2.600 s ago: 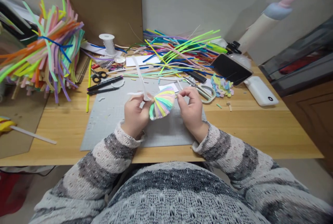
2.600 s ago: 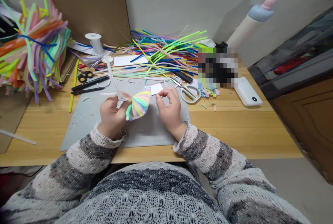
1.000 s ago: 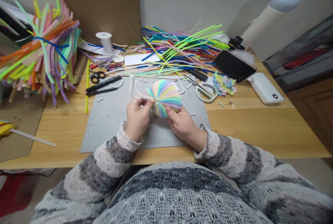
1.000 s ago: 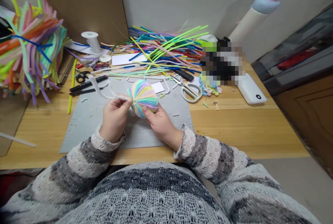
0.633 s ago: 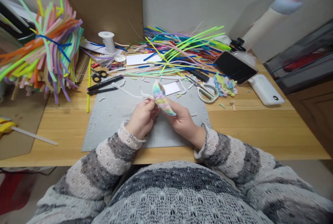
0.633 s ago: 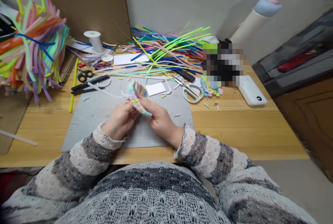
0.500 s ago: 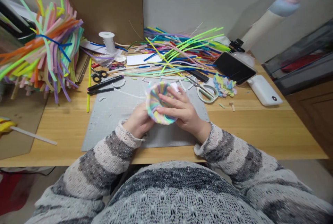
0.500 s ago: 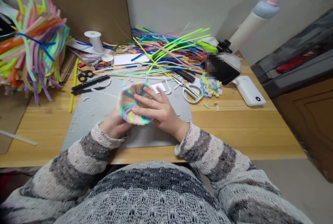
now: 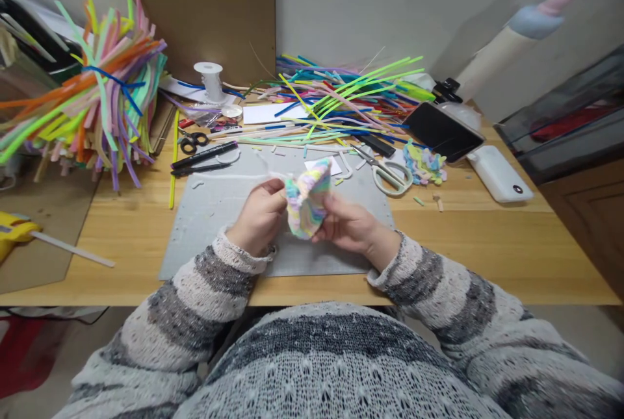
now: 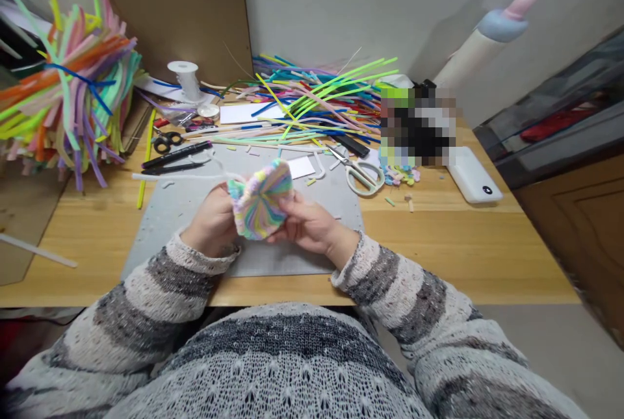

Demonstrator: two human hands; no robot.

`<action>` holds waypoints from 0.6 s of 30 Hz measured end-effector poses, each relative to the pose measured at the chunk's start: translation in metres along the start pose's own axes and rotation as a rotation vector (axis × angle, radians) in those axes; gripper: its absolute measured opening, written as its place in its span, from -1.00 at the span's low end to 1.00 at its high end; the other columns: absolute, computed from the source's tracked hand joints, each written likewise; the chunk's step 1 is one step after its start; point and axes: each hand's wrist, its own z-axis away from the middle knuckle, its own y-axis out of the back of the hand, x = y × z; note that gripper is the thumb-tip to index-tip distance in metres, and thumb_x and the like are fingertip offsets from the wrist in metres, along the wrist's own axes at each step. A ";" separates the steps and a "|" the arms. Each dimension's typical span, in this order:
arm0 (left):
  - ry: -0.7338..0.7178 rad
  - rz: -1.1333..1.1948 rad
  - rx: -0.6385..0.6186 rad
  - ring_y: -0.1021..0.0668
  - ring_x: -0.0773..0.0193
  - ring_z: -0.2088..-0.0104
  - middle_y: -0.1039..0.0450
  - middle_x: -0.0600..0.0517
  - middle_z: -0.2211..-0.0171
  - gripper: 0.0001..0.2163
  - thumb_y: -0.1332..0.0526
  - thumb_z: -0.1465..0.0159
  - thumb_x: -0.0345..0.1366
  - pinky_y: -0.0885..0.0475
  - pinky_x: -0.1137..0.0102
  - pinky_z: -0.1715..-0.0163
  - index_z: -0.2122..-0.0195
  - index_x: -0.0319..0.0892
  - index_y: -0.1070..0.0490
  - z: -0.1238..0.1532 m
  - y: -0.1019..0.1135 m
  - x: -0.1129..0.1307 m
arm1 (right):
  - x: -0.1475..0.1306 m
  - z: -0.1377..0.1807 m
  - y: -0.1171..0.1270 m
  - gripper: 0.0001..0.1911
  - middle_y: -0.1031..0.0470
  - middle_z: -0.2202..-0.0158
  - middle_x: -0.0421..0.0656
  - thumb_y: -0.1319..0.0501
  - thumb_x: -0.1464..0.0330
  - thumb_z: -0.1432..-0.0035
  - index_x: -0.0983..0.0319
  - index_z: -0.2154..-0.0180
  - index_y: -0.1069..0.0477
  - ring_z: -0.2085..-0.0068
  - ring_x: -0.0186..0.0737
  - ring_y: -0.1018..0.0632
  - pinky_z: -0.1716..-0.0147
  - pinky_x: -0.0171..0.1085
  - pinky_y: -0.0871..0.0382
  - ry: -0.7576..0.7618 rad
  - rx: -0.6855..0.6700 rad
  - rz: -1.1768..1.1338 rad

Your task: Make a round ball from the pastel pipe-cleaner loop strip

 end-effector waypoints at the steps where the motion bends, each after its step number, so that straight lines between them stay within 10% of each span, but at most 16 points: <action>1: 0.038 0.023 -0.025 -0.50 0.29 0.47 -0.49 0.04 0.52 -0.75 -0.49 0.07 -0.20 -0.44 0.39 0.43 0.51 -0.22 -0.49 0.001 0.000 0.000 | 0.003 0.000 -0.001 -0.63 -0.54 0.27 -0.19 -0.34 0.10 -0.06 0.13 0.15 -0.41 0.36 -0.25 -0.53 0.38 -0.24 -0.51 0.038 0.020 0.036; 7: 0.240 0.028 -0.088 -0.42 0.37 0.55 -0.44 0.07 0.58 -0.71 -0.52 0.15 -0.19 -0.32 0.44 0.51 0.52 -0.24 -0.51 0.004 -0.002 0.001 | -0.008 0.006 0.009 -0.89 -0.54 0.24 -0.16 -0.32 0.22 -0.12 0.07 0.28 -0.55 0.18 -0.13 -0.50 0.07 -0.06 -0.42 0.569 0.234 0.746; 11: 0.108 -0.097 -0.114 -0.45 0.32 0.46 -0.47 0.04 0.52 -0.77 -0.47 0.05 -0.19 -0.36 0.39 0.37 0.54 -0.22 -0.51 0.002 0.000 -0.003 | -0.023 0.016 0.014 -0.86 -0.52 0.18 -0.16 -0.28 0.29 -0.16 -0.05 0.24 -0.59 0.07 -0.07 -0.47 -0.06 0.02 -0.29 0.843 0.248 1.199; 18: -0.119 -0.169 0.013 -0.47 0.30 0.40 -0.46 0.06 0.48 -0.83 -0.41 -0.03 -0.23 -0.38 0.34 0.26 0.50 -0.19 -0.48 0.003 -0.002 -0.001 | -0.010 0.020 0.010 -0.79 -0.44 0.08 -0.19 -0.25 0.26 -0.15 -0.14 0.17 -0.51 -0.08 -0.03 -0.39 -0.24 0.10 -0.09 0.970 0.373 1.228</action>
